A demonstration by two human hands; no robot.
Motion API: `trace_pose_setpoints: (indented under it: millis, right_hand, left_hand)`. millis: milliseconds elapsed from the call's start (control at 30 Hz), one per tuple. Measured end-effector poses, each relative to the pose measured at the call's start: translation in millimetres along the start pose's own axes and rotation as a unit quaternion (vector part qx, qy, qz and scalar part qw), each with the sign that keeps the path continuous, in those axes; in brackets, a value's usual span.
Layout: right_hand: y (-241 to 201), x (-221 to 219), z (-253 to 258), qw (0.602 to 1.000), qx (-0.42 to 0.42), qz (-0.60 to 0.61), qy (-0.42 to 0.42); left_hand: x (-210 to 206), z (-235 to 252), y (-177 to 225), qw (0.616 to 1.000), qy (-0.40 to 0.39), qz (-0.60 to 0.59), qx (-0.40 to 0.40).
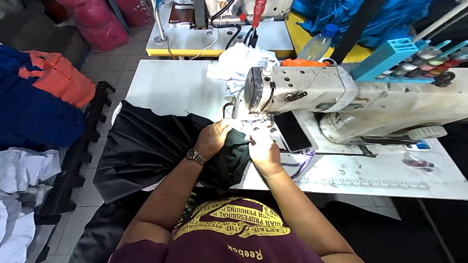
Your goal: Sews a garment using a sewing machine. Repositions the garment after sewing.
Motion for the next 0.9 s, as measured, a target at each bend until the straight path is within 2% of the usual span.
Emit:
trace_pose_setpoints:
  millis: [167, 300, 400, 500, 667, 900]
  right_hand:
    - [-7, 11, 1, 0.998, -0.021, 0.009, -0.052]
    - [-22, 32, -1, 0.998, 0.006, 0.001, -0.064]
    - [-35, 39, -1, 0.995, 0.006, 0.065, -0.078]
    - [-43, 27, 0, 0.982, -0.004, 0.154, -0.105]
    - [-33, -2, -2, 0.982, 0.008, 0.164, -0.096]
    - [-32, -4, -3, 0.985, 0.029, 0.157, -0.072]
  left_hand:
    - [2, -1, 2, 0.999, 0.028, 0.009, -0.017]
    - [1, -2, 1, 0.999, 0.035, 0.003, -0.034]
    - [0, 0, 1, 0.998, 0.039, -0.006, -0.055]
    - [3, -3, 6, 0.997, 0.048, -0.011, -0.064]
    - [4, -3, 8, 0.997, 0.040, 0.006, -0.067]
    - [3, -4, 12, 0.995, 0.038, 0.016, -0.090]
Point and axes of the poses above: each hand's wrist, its own z-axis towards the middle knuckle, its own x-axis out of the back of the hand, y = z × x, the point moved 7 cm from there along z, towards the middle knuckle, and after that the axes turned 1 degree about y, right-handed, at the moved point
